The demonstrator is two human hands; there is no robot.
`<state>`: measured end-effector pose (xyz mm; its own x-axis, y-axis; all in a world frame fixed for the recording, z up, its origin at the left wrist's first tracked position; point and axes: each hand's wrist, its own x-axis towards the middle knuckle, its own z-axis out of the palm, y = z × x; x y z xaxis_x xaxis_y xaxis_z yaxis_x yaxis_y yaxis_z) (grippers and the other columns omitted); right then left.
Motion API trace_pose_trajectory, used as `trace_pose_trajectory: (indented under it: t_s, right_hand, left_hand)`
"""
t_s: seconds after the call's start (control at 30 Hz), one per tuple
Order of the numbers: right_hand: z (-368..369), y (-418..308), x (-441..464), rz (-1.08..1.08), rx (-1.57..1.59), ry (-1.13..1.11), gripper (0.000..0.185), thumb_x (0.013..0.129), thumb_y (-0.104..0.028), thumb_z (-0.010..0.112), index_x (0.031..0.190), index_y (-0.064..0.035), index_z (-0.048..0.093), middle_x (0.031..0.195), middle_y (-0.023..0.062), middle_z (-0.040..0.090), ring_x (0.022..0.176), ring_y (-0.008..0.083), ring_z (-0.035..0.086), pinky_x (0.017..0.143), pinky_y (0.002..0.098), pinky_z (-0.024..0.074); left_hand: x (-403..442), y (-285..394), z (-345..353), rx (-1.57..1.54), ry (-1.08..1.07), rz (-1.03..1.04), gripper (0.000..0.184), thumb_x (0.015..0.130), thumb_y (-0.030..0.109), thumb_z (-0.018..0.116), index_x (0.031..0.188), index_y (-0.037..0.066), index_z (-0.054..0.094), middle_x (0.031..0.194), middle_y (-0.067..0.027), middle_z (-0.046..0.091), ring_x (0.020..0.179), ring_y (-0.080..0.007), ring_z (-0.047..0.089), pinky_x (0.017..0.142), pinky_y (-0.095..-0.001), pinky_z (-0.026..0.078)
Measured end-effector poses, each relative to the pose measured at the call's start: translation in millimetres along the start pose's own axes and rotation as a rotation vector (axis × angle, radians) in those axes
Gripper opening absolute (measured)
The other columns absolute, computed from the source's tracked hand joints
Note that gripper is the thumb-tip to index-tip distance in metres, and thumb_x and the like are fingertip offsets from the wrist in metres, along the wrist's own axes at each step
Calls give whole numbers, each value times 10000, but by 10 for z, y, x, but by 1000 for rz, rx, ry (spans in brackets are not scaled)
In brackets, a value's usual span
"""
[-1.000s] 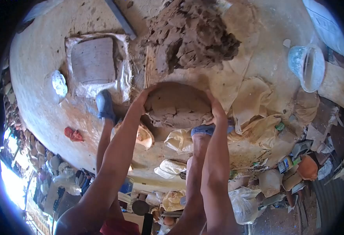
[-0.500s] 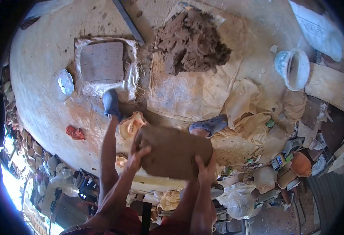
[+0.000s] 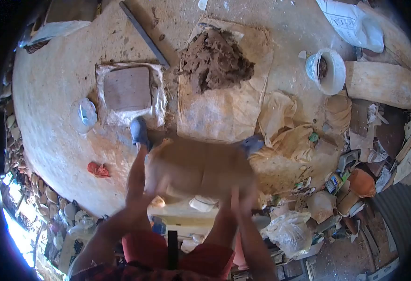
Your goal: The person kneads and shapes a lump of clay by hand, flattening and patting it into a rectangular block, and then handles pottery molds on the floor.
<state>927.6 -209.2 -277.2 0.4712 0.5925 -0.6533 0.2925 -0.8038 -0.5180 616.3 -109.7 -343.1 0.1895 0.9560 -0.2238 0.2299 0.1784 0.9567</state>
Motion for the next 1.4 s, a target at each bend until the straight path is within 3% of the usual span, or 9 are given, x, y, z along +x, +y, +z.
trace_pose_trajectory:
  t_s: [0.13,0.2,0.33,0.57,0.67,0.93,1.03,1.17,1.4]
  right_hand:
    - [849,96,2097,-196,-363,207,929,966,-540,604,1582,33,208,1391,355,538,1337,502,482,1093,474,430]
    - [641,-378,1878,262,-386,6,877,969,-537,586,1559,37,286,1426,360,500,1353,500,462,1120,492,400]
    - [746,838,2154,-186,-558,150,697,986,-441,596,1463,50,467,1406,319,541,1342,457,496,1131,468,396]
    - [1453,100,3600,-111,-181,-192,707,986,-601,469,1440,-66,557,1419,280,554,1346,448,492,1140,492,383]
    - [1581,94,3486,19,-537,-119,601,990,-595,444,1405,-197,619,1377,271,581,1365,414,480,1151,510,349]
    - [1259,435,1914,-326,-245,167,601,982,-506,571,1415,-90,594,1371,277,516,1308,411,487,1129,483,357]
    - [1366,1071,1716,-151,308,169,695,998,-507,567,1449,20,524,1425,265,498,1353,372,467,1141,442,353]
    - [1549,1739,1771,121,470,82,535,1070,-399,508,1393,24,557,1324,125,602,1204,232,571,1059,368,436]
    - [1156,1021,2236,893,890,-507,653,997,-444,618,1414,53,543,1442,172,565,1304,230,555,1094,345,421]
  left_hand:
    - [1171,-1173,486,263,147,-890,1066,815,419,796,1647,232,157,1505,-308,469,1252,-460,587,1018,-485,473]
    - [966,-2063,302,211,94,-922,1070,815,460,783,1646,215,156,1484,-299,498,1245,-458,592,1022,-488,472]
    - [1329,-1840,390,384,82,-707,944,838,501,734,1599,131,316,1493,-264,507,1373,-401,500,1128,-447,400]
    - [2715,-2740,927,552,-264,-749,854,856,527,692,1560,152,388,1569,-185,433,1416,-345,457,1146,-430,392]
    - [2494,-2804,1021,600,-218,-739,726,868,527,667,1468,149,509,1516,-169,461,1396,-338,457,1146,-419,393]
    - [965,-1236,799,438,119,-271,591,827,337,742,1351,92,621,1381,-198,473,1316,-371,476,1067,-460,440]
    - [447,-1292,708,287,97,-233,655,875,320,727,1467,117,533,1403,-206,452,1330,-361,450,1075,-467,425]
    - [111,-1774,796,247,476,-760,774,982,359,668,1615,101,305,1483,-198,441,1386,-306,418,1143,-386,370]
    - [557,-1868,383,-929,76,-1288,656,921,506,691,1333,-1,630,1287,-139,677,1142,-266,651,1003,-361,504]
